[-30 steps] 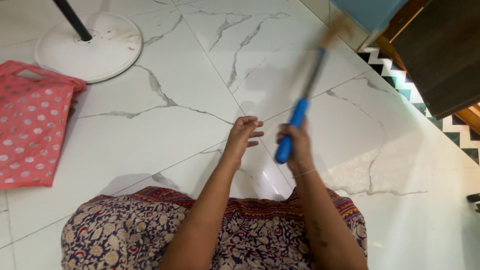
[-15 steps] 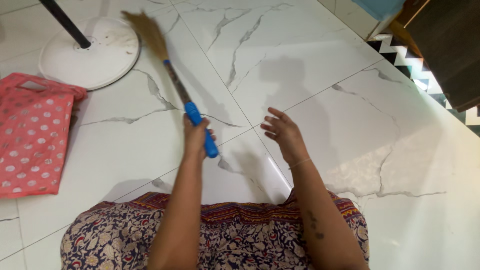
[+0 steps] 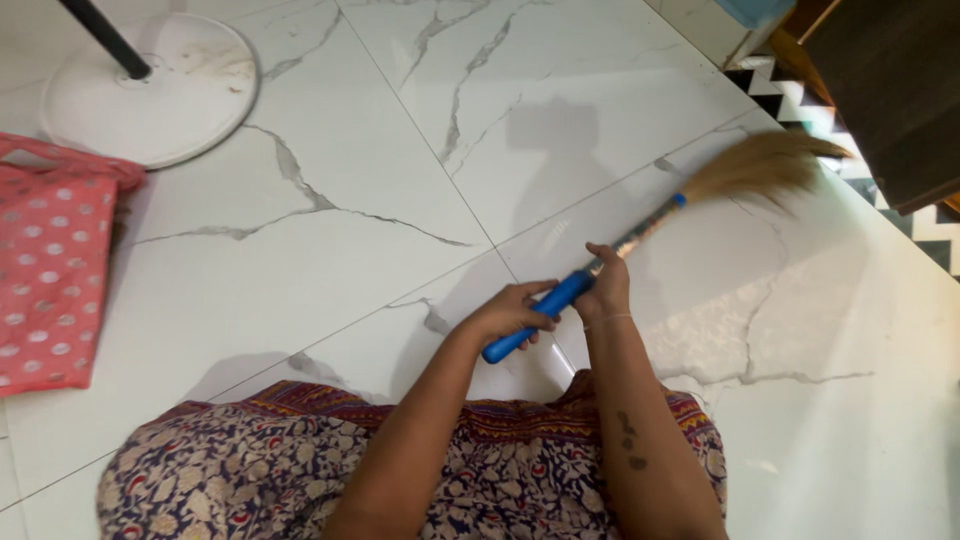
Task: The person sweeps the floor with a broom, moving it across the marble tiles to gather debris.
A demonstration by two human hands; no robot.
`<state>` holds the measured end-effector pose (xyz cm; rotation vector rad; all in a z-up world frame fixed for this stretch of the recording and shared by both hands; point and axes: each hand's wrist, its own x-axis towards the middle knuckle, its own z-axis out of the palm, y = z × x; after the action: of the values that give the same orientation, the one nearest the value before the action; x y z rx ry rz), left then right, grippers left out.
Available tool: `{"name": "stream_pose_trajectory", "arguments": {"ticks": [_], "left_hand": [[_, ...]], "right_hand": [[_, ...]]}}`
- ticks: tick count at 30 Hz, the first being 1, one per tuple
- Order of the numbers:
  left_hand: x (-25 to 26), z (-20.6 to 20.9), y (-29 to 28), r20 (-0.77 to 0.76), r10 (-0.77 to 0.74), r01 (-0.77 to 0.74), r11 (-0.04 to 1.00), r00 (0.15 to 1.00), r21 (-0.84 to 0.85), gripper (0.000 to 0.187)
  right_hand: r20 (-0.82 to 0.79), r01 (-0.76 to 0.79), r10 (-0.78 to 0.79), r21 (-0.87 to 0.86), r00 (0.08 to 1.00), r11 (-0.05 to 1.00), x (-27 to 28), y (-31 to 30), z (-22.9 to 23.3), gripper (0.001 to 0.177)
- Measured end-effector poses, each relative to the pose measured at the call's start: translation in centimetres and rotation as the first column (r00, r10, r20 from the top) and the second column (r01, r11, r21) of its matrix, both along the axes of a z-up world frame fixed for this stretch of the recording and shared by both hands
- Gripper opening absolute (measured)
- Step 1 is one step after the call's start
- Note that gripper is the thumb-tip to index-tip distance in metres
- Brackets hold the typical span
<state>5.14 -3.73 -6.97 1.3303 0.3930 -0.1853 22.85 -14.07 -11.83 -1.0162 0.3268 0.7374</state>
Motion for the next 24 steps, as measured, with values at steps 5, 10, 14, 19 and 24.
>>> {"name": "stream_pose_trajectory", "arguments": {"ticks": [5, 10, 14, 19, 24], "left_hand": [[-0.2, 3.6, -0.7, 0.161, 0.363, -0.345, 0.93, 0.918, -0.129, 0.085], [-1.7, 5.0, 4.0, 0.349, 0.681, -0.659, 0.725, 0.644, -0.199, 0.089], [-3.6, 4.9, 13.4, 0.25, 0.842, -0.817, 0.531, 0.479, -0.223, 0.082], [-3.6, 1.5, 20.2, 0.083, 0.887, -0.883, 0.461, 0.455, -0.087, 0.085], [0.1, -4.6, 16.5, 0.032, 0.8, -0.762, 0.557, 0.599, 0.33, 0.11]], "right_hand": [[0.477, -0.379, 0.258, 0.176, 0.84, 0.908, -3.9, -0.4, 8.7, 0.076], [0.55, -0.562, 0.372, 0.226, 0.748, 0.796, -7.8, 2.5, 14.9, 0.079], [0.528, -0.561, 0.472, 0.011, 0.706, 0.828, -8.9, 2.8, 15.0, 0.077], [0.476, -0.419, 0.36, 0.021, 0.802, 0.908, -6.3, 2.6, 13.2, 0.074], [0.42, -0.342, 0.325, -0.037, 0.847, 0.939, -3.3, 2.0, 10.7, 0.074]]}}
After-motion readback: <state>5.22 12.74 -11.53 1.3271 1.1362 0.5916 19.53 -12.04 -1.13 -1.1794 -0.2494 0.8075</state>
